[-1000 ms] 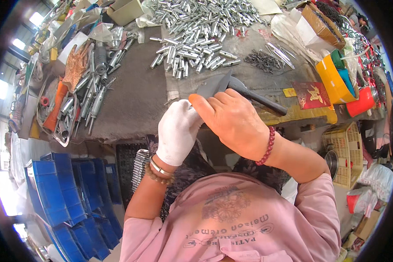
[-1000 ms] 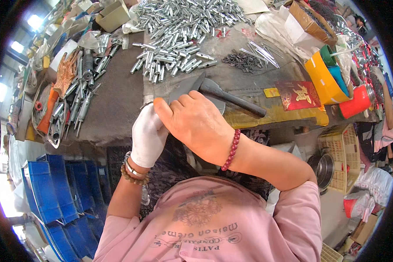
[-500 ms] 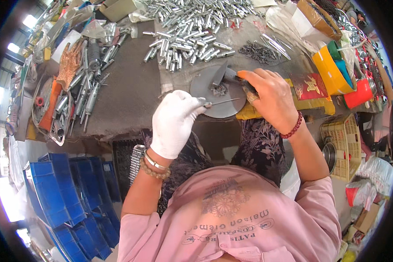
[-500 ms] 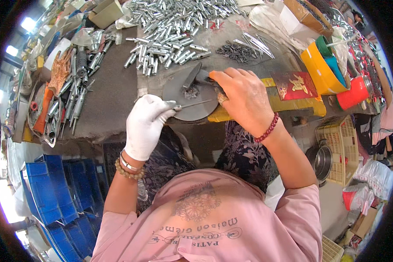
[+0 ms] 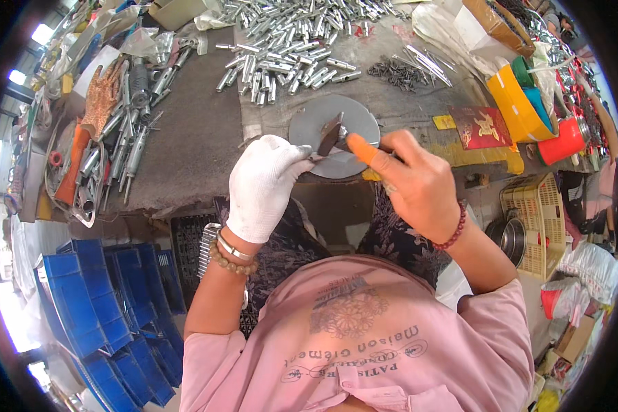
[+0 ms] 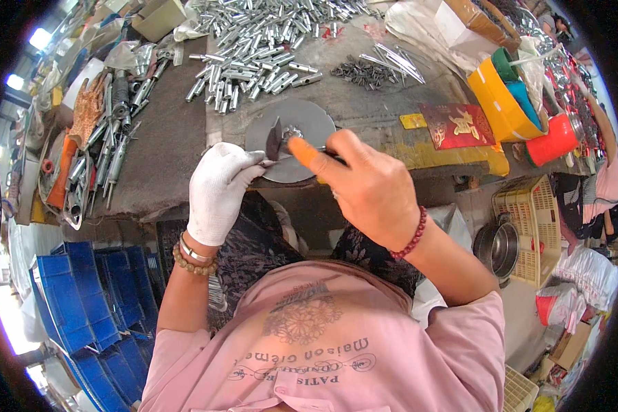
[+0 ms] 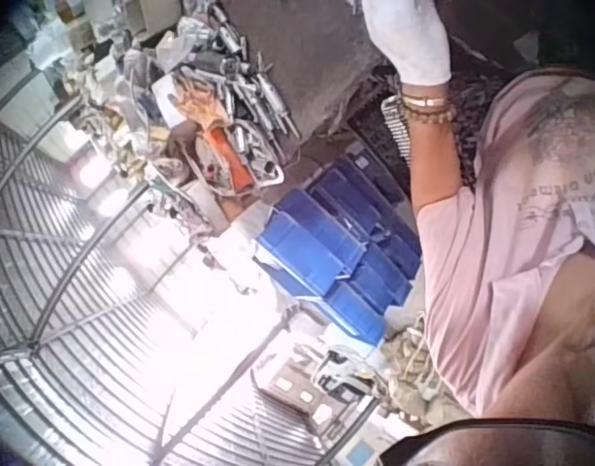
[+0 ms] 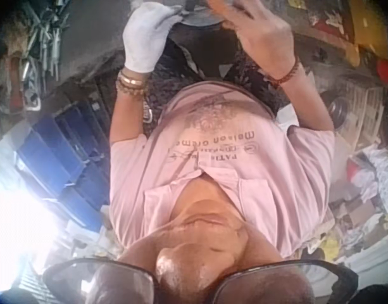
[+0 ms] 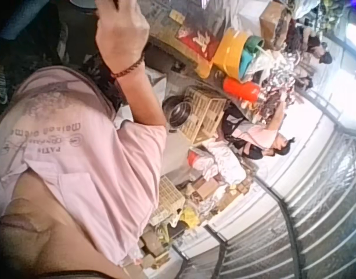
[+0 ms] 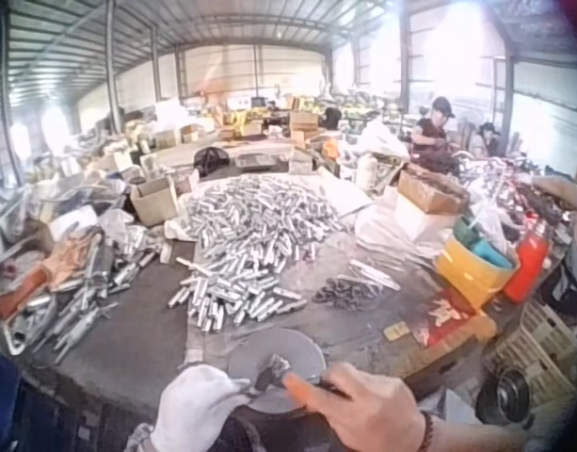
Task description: The person assembles metal hardware components by inserting small pins into metal brackets and tapping them into place with a hammer.
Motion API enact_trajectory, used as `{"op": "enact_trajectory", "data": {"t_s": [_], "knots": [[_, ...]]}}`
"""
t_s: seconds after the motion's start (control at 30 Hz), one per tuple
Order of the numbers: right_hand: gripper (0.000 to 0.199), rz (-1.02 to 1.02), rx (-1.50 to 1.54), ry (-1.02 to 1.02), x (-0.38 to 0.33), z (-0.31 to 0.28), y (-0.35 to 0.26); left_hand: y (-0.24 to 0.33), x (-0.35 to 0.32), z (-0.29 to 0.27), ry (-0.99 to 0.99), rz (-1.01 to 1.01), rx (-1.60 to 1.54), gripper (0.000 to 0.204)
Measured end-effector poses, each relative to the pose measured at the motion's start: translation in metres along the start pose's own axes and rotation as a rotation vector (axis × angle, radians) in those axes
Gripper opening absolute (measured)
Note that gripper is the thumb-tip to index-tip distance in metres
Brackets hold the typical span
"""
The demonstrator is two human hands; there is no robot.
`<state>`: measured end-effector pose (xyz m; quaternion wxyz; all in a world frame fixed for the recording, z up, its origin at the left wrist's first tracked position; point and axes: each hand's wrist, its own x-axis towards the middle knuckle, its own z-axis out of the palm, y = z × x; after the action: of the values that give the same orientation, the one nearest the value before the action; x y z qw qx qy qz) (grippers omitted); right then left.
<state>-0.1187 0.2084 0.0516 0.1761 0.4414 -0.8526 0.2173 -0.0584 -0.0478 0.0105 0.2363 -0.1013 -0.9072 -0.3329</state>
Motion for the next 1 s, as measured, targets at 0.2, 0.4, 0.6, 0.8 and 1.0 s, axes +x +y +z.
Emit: {"op": "enact_trajectory", "data": {"t_s": [0.2,0.4,0.6,0.8,1.0], "knots": [[0.054,0.032,0.144,0.247,0.01,-0.007,0.0,0.003,0.002,-0.003,0.005,-0.015,-0.076,0.018],[0.059,-0.029,0.062,0.026,-0.002,0.007,-0.004,0.0,0.002,0.0,-0.005,-0.055,-0.062,0.019],[0.059,0.086,0.212,0.073,0.014,0.005,0.01,0.001,0.005,-0.001,0.02,-0.046,-0.096,0.016],[0.055,0.194,0.294,-0.005,0.017,0.002,0.016,-0.002,0.003,-0.006,-0.038,-0.075,-0.135,0.016],[0.058,-0.021,0.2,0.336,0.004,0.0,-0.006,-0.002,0.001,-0.004,-0.015,-0.074,-0.166,0.017]]}}
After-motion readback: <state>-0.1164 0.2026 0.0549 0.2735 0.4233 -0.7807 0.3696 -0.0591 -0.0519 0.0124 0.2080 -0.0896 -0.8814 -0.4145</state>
